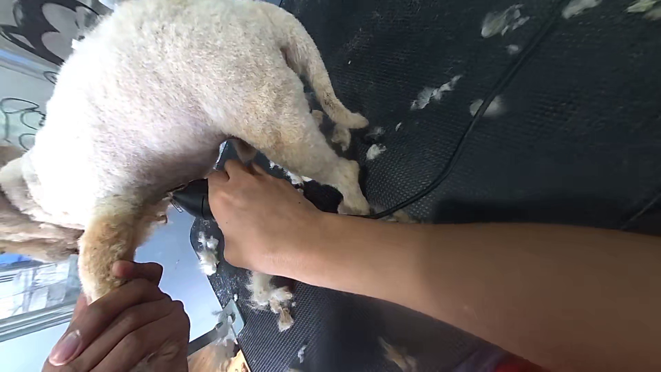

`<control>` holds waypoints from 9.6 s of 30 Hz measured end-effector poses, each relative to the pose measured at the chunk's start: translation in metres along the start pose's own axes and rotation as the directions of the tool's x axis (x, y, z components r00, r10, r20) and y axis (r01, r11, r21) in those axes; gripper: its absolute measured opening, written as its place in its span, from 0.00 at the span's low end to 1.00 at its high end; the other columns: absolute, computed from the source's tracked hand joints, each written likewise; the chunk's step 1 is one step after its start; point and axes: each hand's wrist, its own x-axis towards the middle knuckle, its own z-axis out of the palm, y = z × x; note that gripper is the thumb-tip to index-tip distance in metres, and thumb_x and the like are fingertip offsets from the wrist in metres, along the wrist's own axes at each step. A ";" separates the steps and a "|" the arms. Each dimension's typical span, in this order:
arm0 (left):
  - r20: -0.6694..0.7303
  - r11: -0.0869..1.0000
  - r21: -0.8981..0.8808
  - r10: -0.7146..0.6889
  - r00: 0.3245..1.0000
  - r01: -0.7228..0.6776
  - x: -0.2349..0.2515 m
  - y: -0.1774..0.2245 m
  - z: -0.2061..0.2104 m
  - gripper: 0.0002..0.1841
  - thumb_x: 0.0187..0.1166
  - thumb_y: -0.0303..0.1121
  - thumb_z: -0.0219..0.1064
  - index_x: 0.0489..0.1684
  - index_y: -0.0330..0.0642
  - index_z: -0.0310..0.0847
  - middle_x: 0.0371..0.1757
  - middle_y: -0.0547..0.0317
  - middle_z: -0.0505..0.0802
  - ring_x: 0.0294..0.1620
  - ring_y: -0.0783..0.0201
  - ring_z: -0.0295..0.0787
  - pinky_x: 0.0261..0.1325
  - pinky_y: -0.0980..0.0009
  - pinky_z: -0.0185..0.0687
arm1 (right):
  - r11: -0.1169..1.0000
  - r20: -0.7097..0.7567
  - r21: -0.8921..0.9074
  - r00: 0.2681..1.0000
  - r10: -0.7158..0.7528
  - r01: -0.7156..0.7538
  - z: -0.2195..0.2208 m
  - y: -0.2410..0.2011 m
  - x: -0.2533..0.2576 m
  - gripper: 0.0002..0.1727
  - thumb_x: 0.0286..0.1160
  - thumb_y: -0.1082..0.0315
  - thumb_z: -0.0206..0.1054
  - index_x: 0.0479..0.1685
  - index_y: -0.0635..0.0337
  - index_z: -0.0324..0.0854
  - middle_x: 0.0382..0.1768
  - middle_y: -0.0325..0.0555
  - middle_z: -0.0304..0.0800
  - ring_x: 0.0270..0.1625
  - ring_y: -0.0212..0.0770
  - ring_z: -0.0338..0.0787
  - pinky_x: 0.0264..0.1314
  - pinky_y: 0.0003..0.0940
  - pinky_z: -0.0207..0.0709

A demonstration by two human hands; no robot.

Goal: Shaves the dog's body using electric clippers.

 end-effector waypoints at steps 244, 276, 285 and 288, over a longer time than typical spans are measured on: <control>0.167 0.990 0.066 -0.134 0.977 0.124 -0.023 0.019 0.013 0.11 0.83 0.27 0.58 0.52 0.26 0.77 0.18 0.58 0.82 0.14 0.70 0.81 0.20 0.80 0.78 | 0.993 -0.040 -0.094 0.997 0.071 -0.074 -0.019 -0.030 -0.015 0.27 0.61 0.55 0.83 0.53 0.65 0.84 0.46 0.54 0.89 0.53 0.52 0.89 0.49 0.51 0.82; 0.181 0.985 0.066 -0.171 0.969 0.161 -0.022 0.022 0.012 0.11 0.78 0.24 0.62 0.53 0.25 0.78 0.19 0.55 0.85 0.15 0.67 0.83 0.21 0.78 0.81 | 0.994 0.050 -0.024 0.993 -0.103 0.104 -0.029 -0.006 -0.027 0.35 0.60 0.48 0.83 0.67 0.54 0.81 0.41 0.43 0.90 0.41 0.41 0.89 0.39 0.43 0.83; 0.104 0.982 0.069 -0.183 0.978 0.176 -0.021 0.012 0.023 0.09 0.79 0.26 0.62 0.47 0.27 0.82 0.17 0.57 0.83 0.13 0.68 0.82 0.17 0.78 0.79 | 0.951 -0.107 -0.309 0.994 -0.007 -0.026 -0.012 -0.037 -0.027 0.28 0.77 0.58 0.68 0.72 0.65 0.73 0.61 0.55 0.77 0.49 0.46 0.86 0.35 0.35 0.81; 0.106 0.980 0.060 -0.193 0.975 0.188 -0.024 0.014 0.022 0.09 0.76 0.24 0.65 0.49 0.28 0.82 0.19 0.56 0.85 0.14 0.68 0.83 0.18 0.78 0.80 | 0.978 -0.128 -0.210 0.991 -0.026 -0.002 -0.010 -0.039 -0.019 0.26 0.74 0.60 0.70 0.70 0.61 0.76 0.56 0.50 0.82 0.50 0.43 0.87 0.36 0.35 0.80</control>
